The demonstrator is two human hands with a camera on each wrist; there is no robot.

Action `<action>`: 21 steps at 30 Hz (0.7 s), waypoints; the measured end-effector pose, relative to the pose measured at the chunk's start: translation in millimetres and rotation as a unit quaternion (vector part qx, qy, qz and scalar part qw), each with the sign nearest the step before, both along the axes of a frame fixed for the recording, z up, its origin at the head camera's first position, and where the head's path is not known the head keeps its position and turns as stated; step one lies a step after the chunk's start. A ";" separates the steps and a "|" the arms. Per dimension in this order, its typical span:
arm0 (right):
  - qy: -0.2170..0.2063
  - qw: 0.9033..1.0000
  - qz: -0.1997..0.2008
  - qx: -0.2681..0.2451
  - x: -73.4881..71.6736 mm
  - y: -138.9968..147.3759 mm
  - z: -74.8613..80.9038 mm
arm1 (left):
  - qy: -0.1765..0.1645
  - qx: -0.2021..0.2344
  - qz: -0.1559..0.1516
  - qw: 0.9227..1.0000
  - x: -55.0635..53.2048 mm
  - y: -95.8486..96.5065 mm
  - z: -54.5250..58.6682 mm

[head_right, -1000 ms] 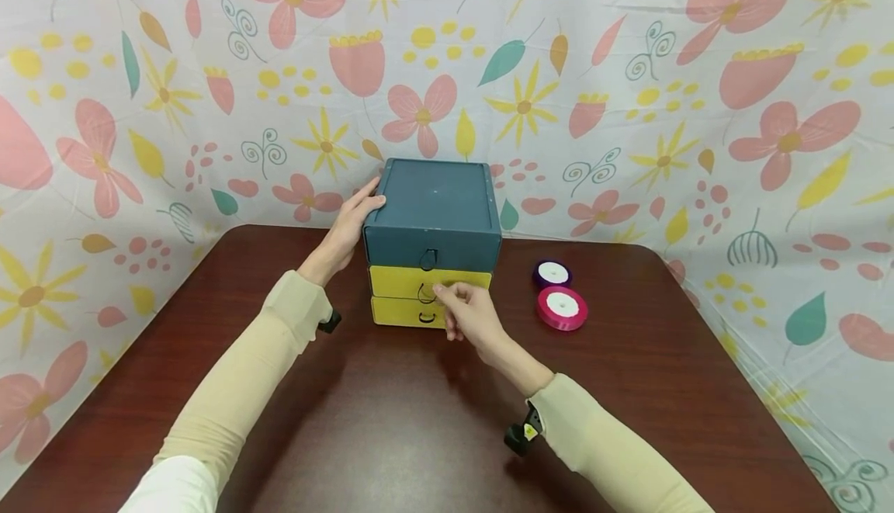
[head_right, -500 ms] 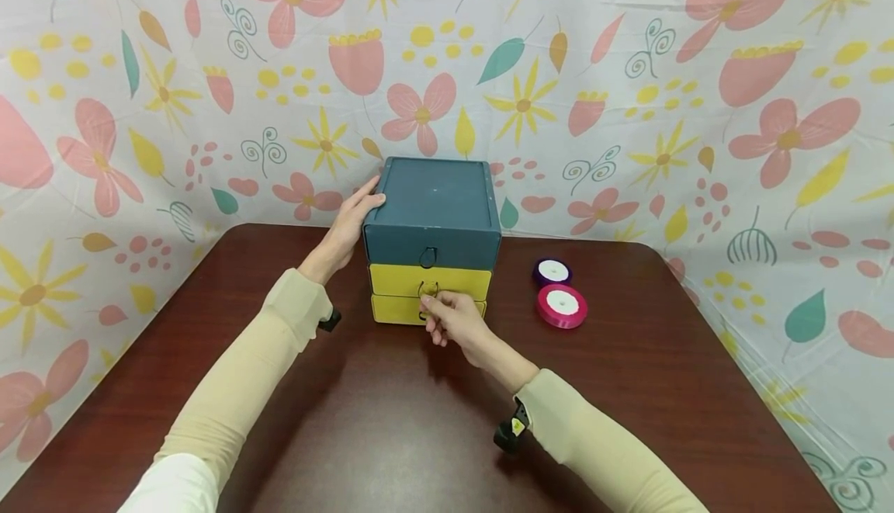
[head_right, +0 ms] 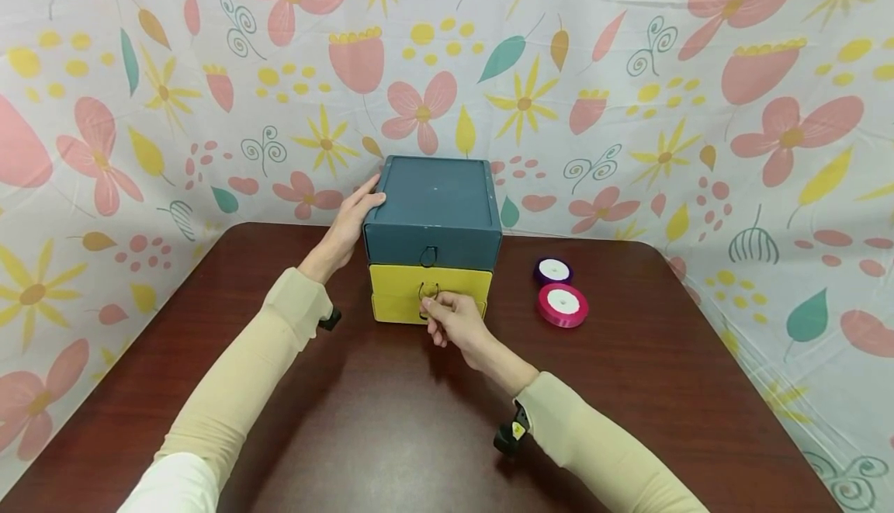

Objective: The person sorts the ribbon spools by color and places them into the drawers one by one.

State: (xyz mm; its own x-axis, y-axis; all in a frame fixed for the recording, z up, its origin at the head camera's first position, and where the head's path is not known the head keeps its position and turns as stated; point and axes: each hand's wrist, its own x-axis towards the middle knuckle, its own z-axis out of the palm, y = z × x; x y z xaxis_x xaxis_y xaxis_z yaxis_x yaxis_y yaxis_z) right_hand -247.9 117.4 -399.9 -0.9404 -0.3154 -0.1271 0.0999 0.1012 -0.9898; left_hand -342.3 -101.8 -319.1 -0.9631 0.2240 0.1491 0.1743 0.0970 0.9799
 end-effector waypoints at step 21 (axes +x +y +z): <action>0.005 1.000 -0.002 0.003 12.7 1.8 -3.4 | -0.004 -0.003 -0.002 1.000 8.5 0.0 8.7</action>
